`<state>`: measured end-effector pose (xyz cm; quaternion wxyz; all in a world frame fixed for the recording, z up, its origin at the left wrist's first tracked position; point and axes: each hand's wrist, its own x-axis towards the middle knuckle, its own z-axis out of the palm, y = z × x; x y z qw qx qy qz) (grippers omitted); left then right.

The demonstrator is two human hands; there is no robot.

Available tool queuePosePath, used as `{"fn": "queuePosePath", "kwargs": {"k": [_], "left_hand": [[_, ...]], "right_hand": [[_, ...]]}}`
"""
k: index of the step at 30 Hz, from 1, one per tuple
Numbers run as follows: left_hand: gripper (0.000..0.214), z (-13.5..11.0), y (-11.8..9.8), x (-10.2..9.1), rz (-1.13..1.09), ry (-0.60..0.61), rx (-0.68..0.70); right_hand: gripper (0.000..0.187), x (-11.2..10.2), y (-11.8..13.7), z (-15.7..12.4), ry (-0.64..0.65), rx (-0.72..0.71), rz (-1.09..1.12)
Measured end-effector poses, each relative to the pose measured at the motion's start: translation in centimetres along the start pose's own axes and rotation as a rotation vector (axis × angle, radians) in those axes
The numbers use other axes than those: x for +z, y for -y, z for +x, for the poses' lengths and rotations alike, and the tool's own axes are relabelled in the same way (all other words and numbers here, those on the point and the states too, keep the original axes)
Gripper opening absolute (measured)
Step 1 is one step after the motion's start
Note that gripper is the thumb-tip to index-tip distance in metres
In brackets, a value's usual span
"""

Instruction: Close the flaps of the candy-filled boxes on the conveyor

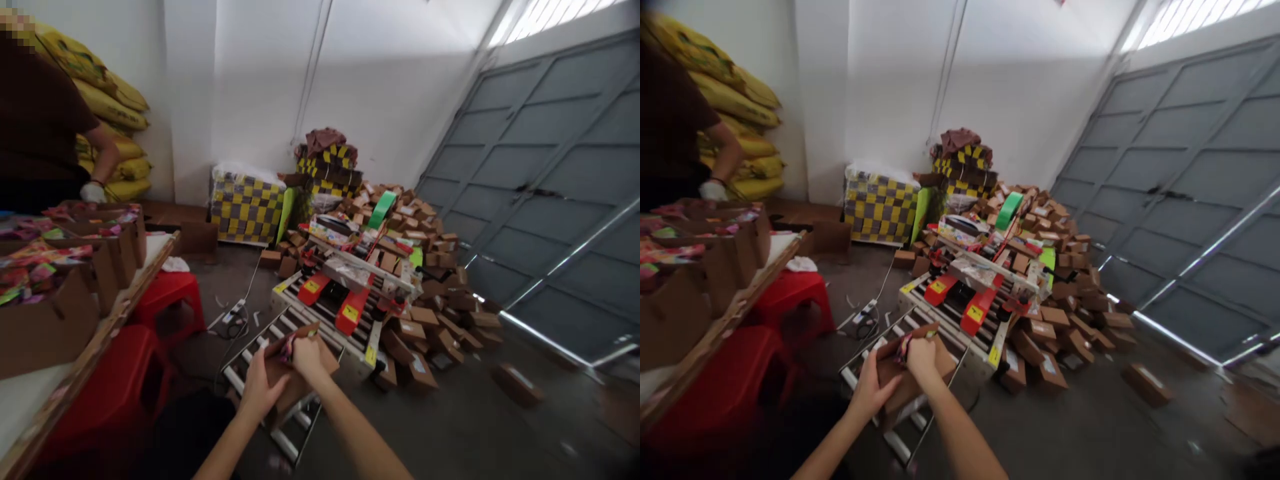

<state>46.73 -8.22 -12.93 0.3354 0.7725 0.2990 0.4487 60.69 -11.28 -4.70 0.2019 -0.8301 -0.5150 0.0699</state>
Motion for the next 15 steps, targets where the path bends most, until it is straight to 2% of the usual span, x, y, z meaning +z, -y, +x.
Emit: {"fn": "queuePosePath", "kwargs": {"k": [4, 6, 8, 10, 11, 13, 15], "left_hand": [[0.077, -0.1, -1.6, -0.4, 0.012, 0.026, -0.006], [0.078, -0.3, -2.1, -0.3, 0.030, 0.010, -0.018], [0.077, -0.6, -2.7, -0.1, 0.057, -0.001, -0.010], [0.070, -0.9, -3.4, 0.2, 0.088, -0.017, 0.028], [0.064, -1.1, -3.8, 0.4, 0.101, -0.035, 0.048], [0.051, -1.4, -4.4, 0.6, 0.122, -0.072, 0.085], [0.042, -1.7, -4.9, 0.8, 0.130, -0.086, 0.103]], "right_hand": [[0.024, 0.1, -1.8, -2.3, -0.026, 0.004, 0.062], [0.035, 0.4, -3.2, -4.4, -0.148, 0.025, 0.101], [0.050, 1.1, -4.3, -6.2, -0.334, 0.060, 0.127], [0.060, 2.2, -5.0, -7.2, -0.423, 0.086, 0.093], [0.062, 2.7, -5.3, -7.2, -0.403, 0.085, 0.057], [0.061, 3.3, -5.8, -6.7, -0.279, 0.064, -0.011], [0.059, 3.2, -6.0, -5.7, -0.185, 0.044, 0.002]]}}
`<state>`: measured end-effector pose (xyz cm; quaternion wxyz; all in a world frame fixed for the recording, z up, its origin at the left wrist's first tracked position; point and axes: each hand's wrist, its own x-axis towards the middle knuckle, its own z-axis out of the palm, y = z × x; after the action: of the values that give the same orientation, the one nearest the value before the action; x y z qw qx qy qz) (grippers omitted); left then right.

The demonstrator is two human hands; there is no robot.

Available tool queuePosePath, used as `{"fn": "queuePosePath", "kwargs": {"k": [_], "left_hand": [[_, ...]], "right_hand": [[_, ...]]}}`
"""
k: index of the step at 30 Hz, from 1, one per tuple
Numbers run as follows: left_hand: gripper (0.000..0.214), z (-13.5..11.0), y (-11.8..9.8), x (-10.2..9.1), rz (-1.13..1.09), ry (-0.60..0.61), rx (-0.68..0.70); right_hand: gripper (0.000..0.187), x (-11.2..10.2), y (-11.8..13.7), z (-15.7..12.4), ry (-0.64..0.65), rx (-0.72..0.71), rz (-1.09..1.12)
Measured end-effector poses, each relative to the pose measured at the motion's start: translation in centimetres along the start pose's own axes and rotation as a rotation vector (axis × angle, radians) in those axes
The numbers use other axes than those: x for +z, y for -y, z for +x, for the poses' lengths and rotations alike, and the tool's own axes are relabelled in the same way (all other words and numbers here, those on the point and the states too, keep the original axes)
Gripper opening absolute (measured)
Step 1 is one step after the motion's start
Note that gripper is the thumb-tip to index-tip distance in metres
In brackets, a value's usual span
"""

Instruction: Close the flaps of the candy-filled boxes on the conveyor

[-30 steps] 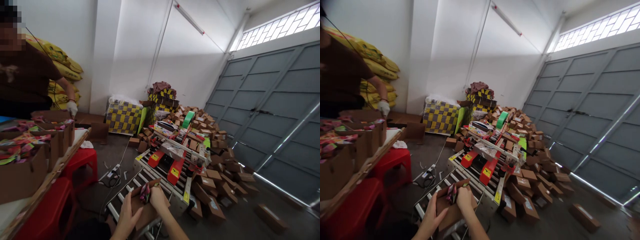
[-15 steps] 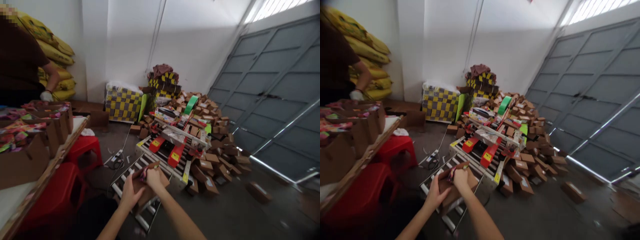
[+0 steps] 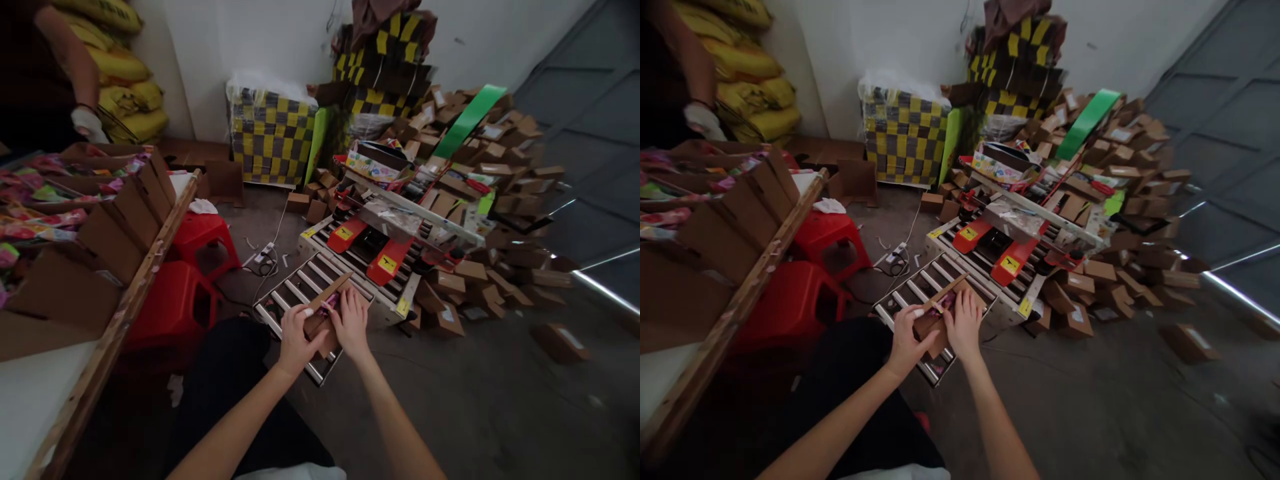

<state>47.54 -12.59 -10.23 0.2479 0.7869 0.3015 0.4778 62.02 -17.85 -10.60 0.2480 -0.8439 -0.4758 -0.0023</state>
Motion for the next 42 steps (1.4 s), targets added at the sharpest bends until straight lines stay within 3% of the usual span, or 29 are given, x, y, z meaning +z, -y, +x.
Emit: {"fn": "queuePosePath", "kwargs": {"k": [5, 7, 10, 14, 21, 23, 26, 29, 31, 34, 36, 39, 42], "left_hand": [[0.060, -0.4, -0.1, 0.4, 0.056, 0.012, -0.051], [0.067, -0.6, 0.1, 0.5, 0.097, 0.007, -0.066], [0.069, -0.6, 0.4, 0.5, 0.097, -0.004, -0.059], [0.059, -0.4, 0.3, 0.6, 0.048, 0.014, -0.051], [0.033, 1.4, -0.3, -0.5, -0.068, 0.164, -0.073], [0.015, 2.7, -0.5, -0.7, -0.141, 0.250, -0.099], [0.026, 4.9, -0.9, -0.4, -0.205, 0.355, -0.119], [0.015, 6.3, -1.1, 0.6, -0.195, 0.437, -0.100], [0.014, 6.6, -0.9, 1.1, -0.187, 0.471, -0.108], [0.013, 6.5, 0.3, 0.9, -0.227, 0.525, -0.122], [0.014, 6.0, 1.4, 0.2, -0.335, 0.535, -0.170], [0.020, 4.5, 2.9, -1.6, -0.512, 0.418, -0.406], [0.025, 2.1, 3.7, -5.2, -0.553, 0.250, -0.627]], "right_hand": [[0.046, -1.3, 2.0, 1.0, -0.037, 0.007, 0.170], [0.038, -1.9, 3.4, 1.1, -0.046, 0.022, 0.132], [0.036, -2.6, 4.8, 2.1, 0.054, 0.080, -0.011], [0.029, -3.0, 5.0, 4.3, 0.148, 0.132, -0.161], [0.013, -2.6, 4.5, 5.2, 0.001, 0.095, -0.082], [0.017, -2.6, 3.7, 5.1, -0.071, 0.089, -0.023], [0.033, -2.9, 2.5, 4.6, -0.208, 0.120, 0.064], [0.045, -2.5, 2.1, 2.6, -0.281, 0.146, 0.124], [0.052, -1.8, 2.3, 0.3, -0.239, 0.097, 0.142], [0.074, -0.7, 2.5, -3.0, -0.073, -0.084, 0.076], [0.081, -0.4, 1.9, -3.3, 0.007, -0.187, -0.003], [0.074, -0.4, 0.3, 0.7, 0.045, -0.234, -0.074], [0.071, -1.2, -1.3, 8.1, 0.094, -0.144, -0.164]]}}
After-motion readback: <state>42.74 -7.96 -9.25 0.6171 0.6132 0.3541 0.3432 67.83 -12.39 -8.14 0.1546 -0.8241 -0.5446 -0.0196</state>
